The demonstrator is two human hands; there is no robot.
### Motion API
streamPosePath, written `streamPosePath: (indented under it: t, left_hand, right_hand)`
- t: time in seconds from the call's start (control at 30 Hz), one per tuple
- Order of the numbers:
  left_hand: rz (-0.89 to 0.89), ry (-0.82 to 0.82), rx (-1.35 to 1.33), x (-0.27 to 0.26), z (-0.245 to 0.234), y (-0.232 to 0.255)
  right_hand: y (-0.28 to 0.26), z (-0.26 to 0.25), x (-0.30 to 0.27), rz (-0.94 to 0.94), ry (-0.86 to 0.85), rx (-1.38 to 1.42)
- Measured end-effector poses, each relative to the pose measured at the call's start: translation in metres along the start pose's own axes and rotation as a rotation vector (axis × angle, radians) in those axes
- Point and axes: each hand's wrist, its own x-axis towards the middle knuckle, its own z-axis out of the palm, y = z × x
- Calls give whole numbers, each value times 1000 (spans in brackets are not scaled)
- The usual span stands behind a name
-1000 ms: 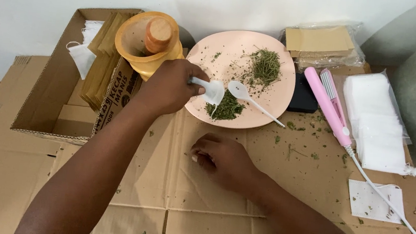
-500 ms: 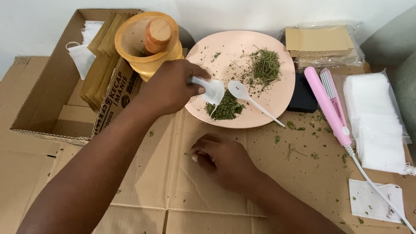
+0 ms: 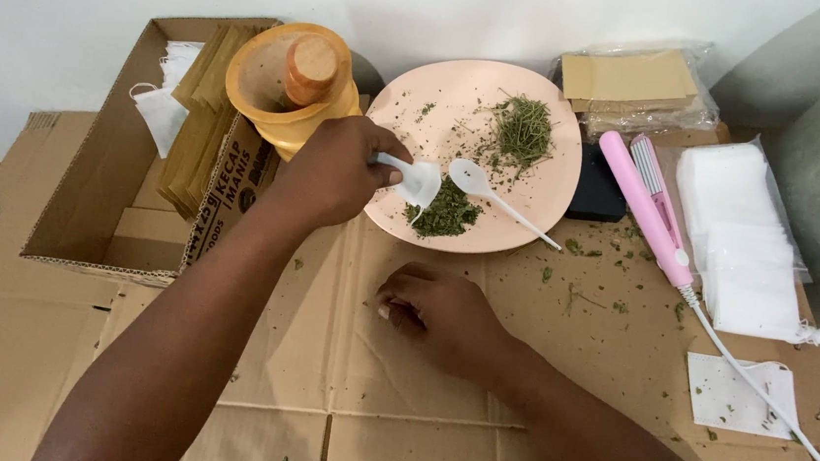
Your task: Filling small filter bags with loose tea leaves using a spoon and sealing them with a handheld heat sealer.
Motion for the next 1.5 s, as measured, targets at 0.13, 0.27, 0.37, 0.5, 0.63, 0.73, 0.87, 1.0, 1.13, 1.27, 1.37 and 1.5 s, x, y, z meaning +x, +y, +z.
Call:
streamPosePath:
  t: [0.13, 0.27, 0.37, 0.5, 0.63, 0.73, 0.87, 1.0, 1.13, 1.27, 1.37, 1.5]
  left_hand:
    - [42, -10, -15, 1, -1, -1]
    - [-14, -12, -25, -2, 1, -2]
    - [-26, 2, -135, -4, 1, -10]
    - [5, 77, -608, -14, 13, -32]
    - [35, 153, -1056, -25, 55, -64]
    - [49, 185, -1393, -23, 78, -78]
    - [28, 187, -1402, -18, 83, -82]
    - [21, 236, -1366, -14, 79, -82]
    - [93, 249, -1395, -14, 62, -69]
    - [-64, 288, -847, -15, 40, -54]
    - [-46, 298, -466, -10, 21, -43]
    - [96, 245, -24, 9, 20, -49]
  right_hand:
    - [-4, -3, 1, 21, -32, -16]
    - [-3, -2, -1, 6, 2, 14]
    - [-1, -1, -1, -12, 10, 12]
    - [5, 2, 0, -65, 41, 46]
    - [1, 0, -4, -80, 66, 96]
    - [5, 3, -2, -67, 77, 130]
    - [5, 0, 0, -131, 158, 157]
    - [10, -9, 1, -103, 368, 246]
    - [23, -7, 5, -117, 445, 228]
    - [17, -1, 3, -127, 389, 197]
    - [15, 2, 5, -134, 358, 187]
    - [16, 4, 3, -139, 360, 232]
